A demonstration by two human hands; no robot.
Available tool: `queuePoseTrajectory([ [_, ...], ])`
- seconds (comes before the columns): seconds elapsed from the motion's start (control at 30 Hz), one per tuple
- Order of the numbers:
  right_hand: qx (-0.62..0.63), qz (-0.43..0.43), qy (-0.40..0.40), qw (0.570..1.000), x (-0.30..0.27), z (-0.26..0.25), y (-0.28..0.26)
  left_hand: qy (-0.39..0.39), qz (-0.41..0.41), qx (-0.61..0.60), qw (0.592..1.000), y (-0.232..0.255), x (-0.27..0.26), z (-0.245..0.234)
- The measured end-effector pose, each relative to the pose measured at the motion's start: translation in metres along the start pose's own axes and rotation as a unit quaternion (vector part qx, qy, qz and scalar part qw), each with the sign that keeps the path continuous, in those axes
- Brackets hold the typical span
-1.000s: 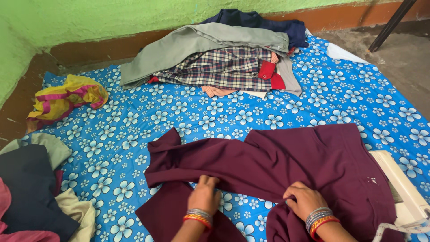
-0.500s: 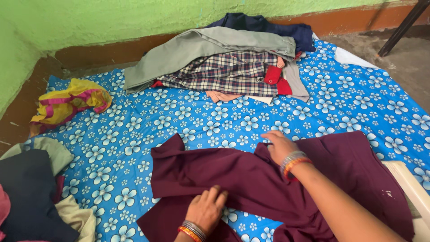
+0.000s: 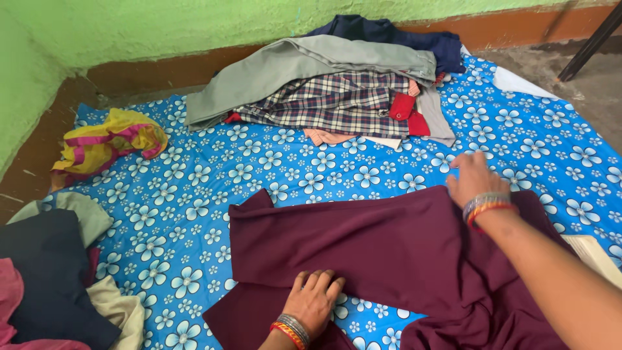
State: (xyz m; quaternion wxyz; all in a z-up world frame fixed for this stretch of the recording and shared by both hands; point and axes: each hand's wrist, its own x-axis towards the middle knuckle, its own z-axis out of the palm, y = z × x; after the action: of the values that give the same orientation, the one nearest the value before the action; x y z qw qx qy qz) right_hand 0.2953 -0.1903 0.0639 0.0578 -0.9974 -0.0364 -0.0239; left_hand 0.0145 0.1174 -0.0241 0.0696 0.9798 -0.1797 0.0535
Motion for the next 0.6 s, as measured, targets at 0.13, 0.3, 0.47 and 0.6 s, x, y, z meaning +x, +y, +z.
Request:
queuePoseTrajectory([
  [0.13,0.044,-0.002,-0.079,0.996,-0.045,0.048,0.024,-0.013,-0.008,-0.007,1.0,0.002,0.003,-0.001],
  [0.3,0.189,0.089,-0.169,0.963,-0.081,0.136,0.111,-0.099,-0.065,-0.034,0.992,-0.001,0.0,-0.01],
  [0.47,0.192,0.121,-0.154,0.962,-0.114,0.121,0.119,-0.095,-0.097,-0.03,0.99,0.003,0.005,-0.015],
  [0.6,0.095,0.192,-0.215,0.953,-0.13,0.08,0.122,-0.109,-0.111,-0.033,0.987,0.006,0.005,-0.014],
])
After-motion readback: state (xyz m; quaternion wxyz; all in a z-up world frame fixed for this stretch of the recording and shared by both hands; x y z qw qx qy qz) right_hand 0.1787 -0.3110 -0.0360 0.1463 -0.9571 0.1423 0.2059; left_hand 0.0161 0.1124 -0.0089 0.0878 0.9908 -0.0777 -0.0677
